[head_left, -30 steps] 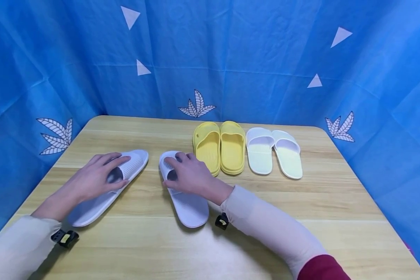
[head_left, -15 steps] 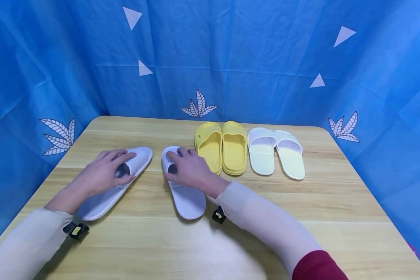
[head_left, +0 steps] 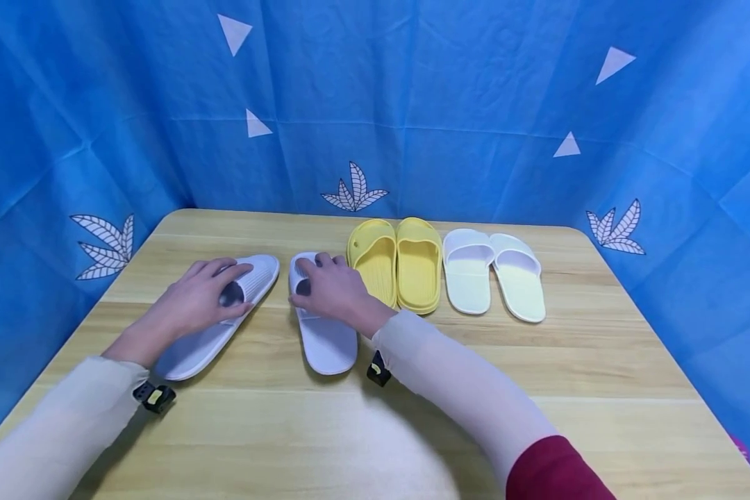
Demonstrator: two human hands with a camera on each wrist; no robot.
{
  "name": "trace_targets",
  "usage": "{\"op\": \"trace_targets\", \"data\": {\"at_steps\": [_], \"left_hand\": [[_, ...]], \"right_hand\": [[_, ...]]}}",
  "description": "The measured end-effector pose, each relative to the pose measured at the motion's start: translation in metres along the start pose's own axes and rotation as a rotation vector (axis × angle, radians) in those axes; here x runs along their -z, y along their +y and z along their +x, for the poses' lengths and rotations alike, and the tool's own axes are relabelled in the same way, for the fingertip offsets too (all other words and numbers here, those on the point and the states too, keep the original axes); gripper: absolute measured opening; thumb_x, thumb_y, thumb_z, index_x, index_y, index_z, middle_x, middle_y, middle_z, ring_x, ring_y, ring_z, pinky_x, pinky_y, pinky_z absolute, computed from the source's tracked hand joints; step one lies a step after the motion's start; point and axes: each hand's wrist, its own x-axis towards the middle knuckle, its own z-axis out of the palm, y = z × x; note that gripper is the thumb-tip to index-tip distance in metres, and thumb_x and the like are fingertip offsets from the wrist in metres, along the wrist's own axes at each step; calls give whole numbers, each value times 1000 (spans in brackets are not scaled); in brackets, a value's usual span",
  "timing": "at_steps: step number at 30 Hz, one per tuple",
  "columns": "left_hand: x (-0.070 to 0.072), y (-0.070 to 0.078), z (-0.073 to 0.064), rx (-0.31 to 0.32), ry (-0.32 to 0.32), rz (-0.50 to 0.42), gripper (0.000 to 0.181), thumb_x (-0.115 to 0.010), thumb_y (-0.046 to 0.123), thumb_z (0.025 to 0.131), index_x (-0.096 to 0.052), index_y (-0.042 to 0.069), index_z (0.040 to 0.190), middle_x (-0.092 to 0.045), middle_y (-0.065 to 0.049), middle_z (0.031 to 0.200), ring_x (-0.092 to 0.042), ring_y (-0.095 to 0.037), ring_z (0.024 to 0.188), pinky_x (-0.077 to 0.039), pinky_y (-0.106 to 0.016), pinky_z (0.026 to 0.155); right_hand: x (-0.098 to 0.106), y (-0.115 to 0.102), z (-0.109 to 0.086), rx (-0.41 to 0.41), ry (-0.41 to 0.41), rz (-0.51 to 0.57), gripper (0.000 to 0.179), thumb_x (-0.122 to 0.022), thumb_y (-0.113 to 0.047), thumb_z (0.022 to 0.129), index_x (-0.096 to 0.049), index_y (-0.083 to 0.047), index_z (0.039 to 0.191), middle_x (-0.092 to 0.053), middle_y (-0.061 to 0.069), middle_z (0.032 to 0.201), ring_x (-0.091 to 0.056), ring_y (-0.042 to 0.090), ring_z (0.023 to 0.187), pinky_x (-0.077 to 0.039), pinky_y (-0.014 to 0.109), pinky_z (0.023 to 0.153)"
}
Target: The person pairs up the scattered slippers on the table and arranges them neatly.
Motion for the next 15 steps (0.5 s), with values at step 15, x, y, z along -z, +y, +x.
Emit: {"op": "trace_targets", "data": {"at_steps": [15], "left_hand": [[-3,2,21,61,-27,-37,77,-69,50,86,-41,15,148,-33,-22,149,-32,-48,128,-39,-70,91]], "right_hand": [[-6,2,23,-64,-27,-24,71,-56,-67,87,-40,-31,147,-45,9,141,-50,31,118,-52,42,85]]}}
